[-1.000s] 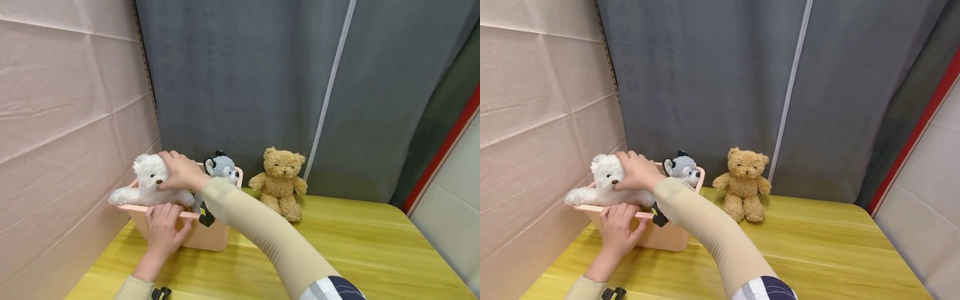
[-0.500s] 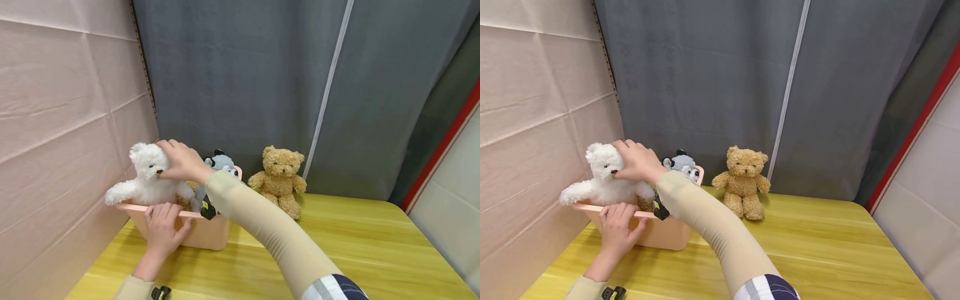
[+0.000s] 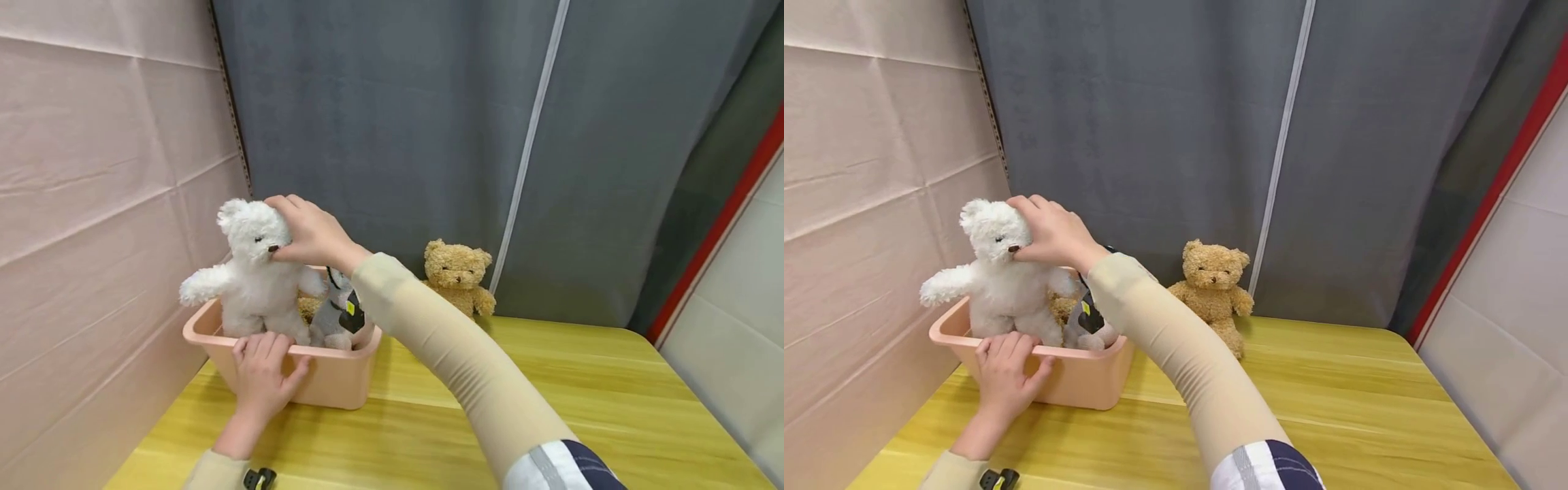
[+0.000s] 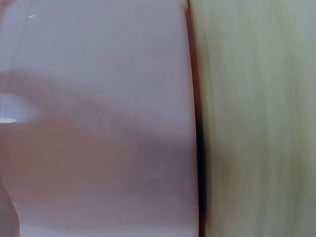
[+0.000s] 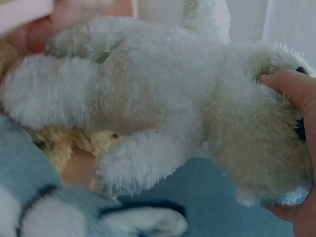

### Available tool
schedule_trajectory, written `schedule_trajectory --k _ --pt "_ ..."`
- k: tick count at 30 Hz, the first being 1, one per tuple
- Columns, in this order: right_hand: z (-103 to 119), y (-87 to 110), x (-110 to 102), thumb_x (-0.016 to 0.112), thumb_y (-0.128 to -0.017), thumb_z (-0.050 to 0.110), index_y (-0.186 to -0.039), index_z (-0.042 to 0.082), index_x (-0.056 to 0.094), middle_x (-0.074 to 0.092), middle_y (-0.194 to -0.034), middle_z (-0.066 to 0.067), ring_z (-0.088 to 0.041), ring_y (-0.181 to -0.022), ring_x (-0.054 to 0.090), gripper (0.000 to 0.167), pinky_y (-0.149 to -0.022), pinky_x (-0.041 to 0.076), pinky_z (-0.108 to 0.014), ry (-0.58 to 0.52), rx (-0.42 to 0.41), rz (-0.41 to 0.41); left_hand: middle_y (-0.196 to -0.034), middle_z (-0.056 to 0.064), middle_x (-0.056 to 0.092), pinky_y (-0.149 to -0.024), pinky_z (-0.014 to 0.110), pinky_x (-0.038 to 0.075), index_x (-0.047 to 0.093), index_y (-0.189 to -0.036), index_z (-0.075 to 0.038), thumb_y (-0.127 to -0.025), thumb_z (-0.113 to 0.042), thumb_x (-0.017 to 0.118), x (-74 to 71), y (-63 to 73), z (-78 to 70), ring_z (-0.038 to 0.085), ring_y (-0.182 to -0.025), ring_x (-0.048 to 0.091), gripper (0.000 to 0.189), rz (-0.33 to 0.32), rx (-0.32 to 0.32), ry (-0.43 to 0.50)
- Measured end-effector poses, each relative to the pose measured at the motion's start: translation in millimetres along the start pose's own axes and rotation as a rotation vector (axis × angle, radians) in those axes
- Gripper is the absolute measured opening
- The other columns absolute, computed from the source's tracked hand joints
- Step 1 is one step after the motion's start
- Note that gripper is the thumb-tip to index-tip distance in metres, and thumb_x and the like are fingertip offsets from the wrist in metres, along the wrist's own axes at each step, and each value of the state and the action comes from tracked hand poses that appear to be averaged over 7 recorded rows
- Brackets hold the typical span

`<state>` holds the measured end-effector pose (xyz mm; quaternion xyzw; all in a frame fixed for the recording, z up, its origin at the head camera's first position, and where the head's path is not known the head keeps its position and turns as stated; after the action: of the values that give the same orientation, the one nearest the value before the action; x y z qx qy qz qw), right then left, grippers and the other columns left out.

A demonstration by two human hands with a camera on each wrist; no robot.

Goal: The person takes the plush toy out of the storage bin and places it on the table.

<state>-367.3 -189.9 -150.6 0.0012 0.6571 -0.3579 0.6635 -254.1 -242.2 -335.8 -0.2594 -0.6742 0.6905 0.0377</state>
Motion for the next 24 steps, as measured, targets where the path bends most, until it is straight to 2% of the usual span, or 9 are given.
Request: schedule_trajectory --k 4,9,24 --pt "-6.6 -4.0 -20.3 0.077 -0.078 0.034 -0.146 0.021 0.037 0.047 -0.134 0.002 -0.011 -0.115 0.049 0.080 -0.088 0.043 -0.027 -0.001 -0.015 -0.026 -0.077 0.007 0.050 -0.081 0.054 0.023 0.055 -0.082 -0.007 -0.091 -0.057 0.044 -0.6 -0.7 1.0 0.033 -0.076 0.044 0.052 -0.006 0.005 -0.004" --pt "-14.8 -3.6 -40.8 0.076 -0.079 0.032 -0.146 0.021 0.036 0.046 -0.133 0.002 -0.010 -0.112 0.049 0.079 -0.086 0.043 -0.027 -0.052 -0.006 -0.047 -0.078 0.009 0.052 -0.080 0.054 0.023 0.057 -0.083 -0.006 -0.091 -0.055 0.044 -1.5 -0.1 1.0 0.035 -0.077 0.045 0.051 -0.014 0.010 -0.006" --pt "-25.5 -4.7 -111.0 0.080 -0.076 0.027 -0.142 0.019 0.040 0.048 -0.130 0.002 -0.010 -0.110 0.049 0.077 -0.089 0.040 -0.023 -0.146 0.007 -0.181 -0.080 0.009 0.055 -0.083 0.056 0.023 0.060 -0.086 -0.005 -0.091 -0.056 0.045 0.8 1.0 6.6 0.034 -0.078 0.045 0.053 -0.013 0.001 -0.003"
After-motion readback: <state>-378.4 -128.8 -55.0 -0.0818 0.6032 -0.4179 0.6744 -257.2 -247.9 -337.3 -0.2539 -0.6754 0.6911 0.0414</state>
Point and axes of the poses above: each hand's wrist, its own y-axis away from the middle knuckle, its own x-axis out of the palm, z = x × y, the point moved 8 cm from there along -y, towards the middle knuckle
